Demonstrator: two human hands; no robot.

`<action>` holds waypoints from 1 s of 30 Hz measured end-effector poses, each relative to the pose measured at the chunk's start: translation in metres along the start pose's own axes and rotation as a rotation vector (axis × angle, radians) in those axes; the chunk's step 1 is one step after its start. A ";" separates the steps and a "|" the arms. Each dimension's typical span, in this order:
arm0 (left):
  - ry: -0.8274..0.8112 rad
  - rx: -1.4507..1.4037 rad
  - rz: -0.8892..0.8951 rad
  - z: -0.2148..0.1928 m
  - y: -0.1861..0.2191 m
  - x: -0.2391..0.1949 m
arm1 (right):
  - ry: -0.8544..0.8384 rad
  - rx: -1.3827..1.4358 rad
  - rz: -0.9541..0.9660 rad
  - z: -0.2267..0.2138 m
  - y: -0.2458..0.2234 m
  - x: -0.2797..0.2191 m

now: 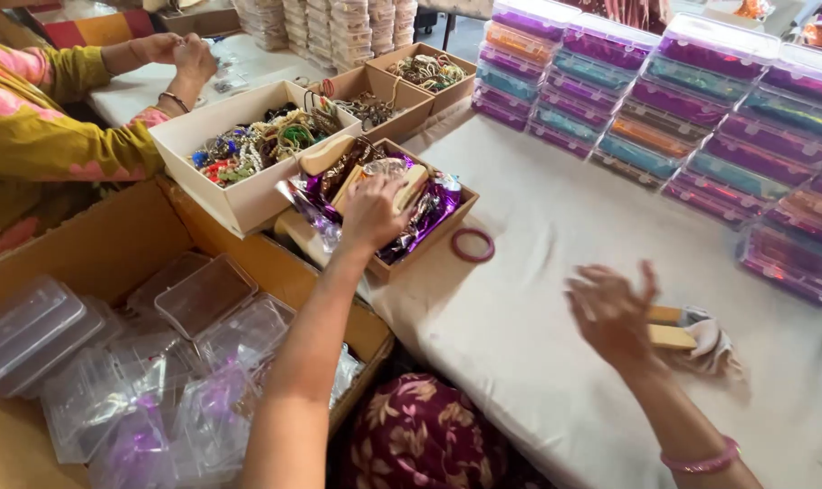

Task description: The person wipes a small wooden block with a white cloth, then wraps it in a shiny purple foil sheet. They place the wrapped block into a clear plastic container and repeat the process with another wooden block.

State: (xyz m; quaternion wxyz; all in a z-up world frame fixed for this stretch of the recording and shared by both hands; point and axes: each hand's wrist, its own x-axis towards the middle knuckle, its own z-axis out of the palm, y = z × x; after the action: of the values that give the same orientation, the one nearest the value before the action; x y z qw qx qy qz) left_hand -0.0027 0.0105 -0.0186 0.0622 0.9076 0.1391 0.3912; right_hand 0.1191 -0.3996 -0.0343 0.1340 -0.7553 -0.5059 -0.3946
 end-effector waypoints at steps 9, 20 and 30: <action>-0.120 0.227 -0.170 -0.023 0.014 -0.001 | -0.127 0.211 -0.160 0.068 -0.082 0.139; -0.371 0.215 -0.409 -0.008 -0.001 0.004 | -0.233 0.259 -0.202 0.115 -0.112 0.179; -0.266 0.179 -0.384 0.004 -0.001 0.000 | -0.151 0.166 -0.162 0.101 -0.111 0.174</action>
State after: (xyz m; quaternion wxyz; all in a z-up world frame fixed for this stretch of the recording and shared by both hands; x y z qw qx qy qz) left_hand 0.0000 0.0119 -0.0215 0.0724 0.9098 0.3339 0.2356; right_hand 0.0998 -0.1741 0.0053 0.1251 -0.7258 -0.6048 -0.3031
